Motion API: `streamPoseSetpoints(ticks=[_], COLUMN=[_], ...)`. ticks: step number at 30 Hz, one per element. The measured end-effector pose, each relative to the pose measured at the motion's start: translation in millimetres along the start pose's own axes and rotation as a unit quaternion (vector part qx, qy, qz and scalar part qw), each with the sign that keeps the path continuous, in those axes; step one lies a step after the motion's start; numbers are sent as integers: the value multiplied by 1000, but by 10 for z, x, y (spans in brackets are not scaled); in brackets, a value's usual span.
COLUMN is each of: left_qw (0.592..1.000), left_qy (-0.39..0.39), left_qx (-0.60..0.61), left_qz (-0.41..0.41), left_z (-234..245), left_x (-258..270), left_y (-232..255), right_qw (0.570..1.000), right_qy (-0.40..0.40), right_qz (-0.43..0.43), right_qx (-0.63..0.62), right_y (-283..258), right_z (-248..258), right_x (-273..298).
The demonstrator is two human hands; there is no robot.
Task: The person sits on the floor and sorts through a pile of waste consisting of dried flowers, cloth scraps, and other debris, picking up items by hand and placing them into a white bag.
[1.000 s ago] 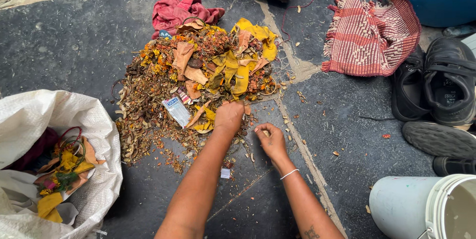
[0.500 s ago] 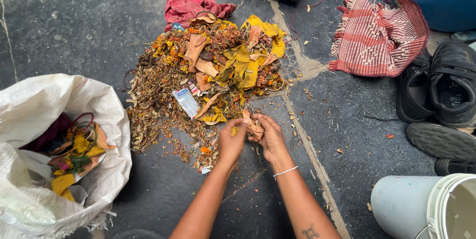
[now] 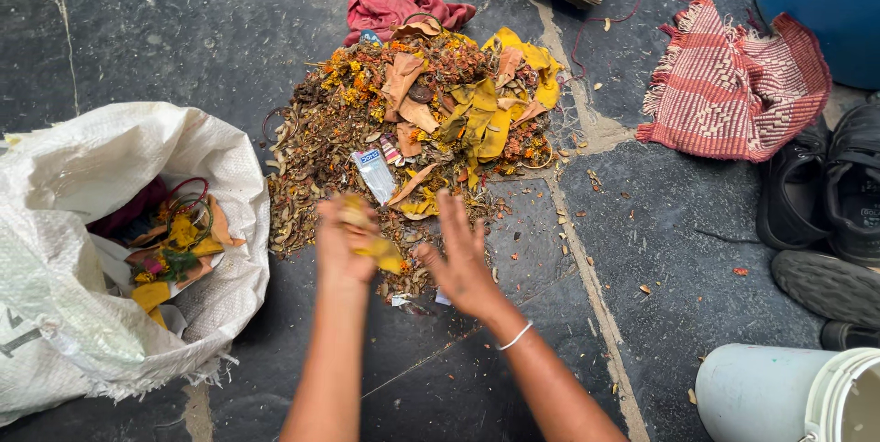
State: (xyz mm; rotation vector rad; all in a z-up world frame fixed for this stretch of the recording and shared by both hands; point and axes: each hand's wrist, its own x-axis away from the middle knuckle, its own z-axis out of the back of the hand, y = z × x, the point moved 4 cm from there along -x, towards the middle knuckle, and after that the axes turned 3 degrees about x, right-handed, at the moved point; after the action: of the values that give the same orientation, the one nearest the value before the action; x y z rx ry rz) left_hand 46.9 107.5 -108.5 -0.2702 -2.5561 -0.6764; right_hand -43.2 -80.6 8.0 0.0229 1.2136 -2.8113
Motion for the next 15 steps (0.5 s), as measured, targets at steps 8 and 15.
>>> streamPoseSetpoints(ticks=[8,15], left_qw=[923,911], left_qy=[96,167], left_qx=[242,-56], left_qz=[-283,-372], left_z=[489,154], left_x=[291,261], left_y=[2073,1295], right_qw=[947,908], right_qy=[21,-46], right_qz=[-270,-315], right_qx=[172,274], right_y=[1508,1247], right_z=[422,256], right_x=[35,-87])
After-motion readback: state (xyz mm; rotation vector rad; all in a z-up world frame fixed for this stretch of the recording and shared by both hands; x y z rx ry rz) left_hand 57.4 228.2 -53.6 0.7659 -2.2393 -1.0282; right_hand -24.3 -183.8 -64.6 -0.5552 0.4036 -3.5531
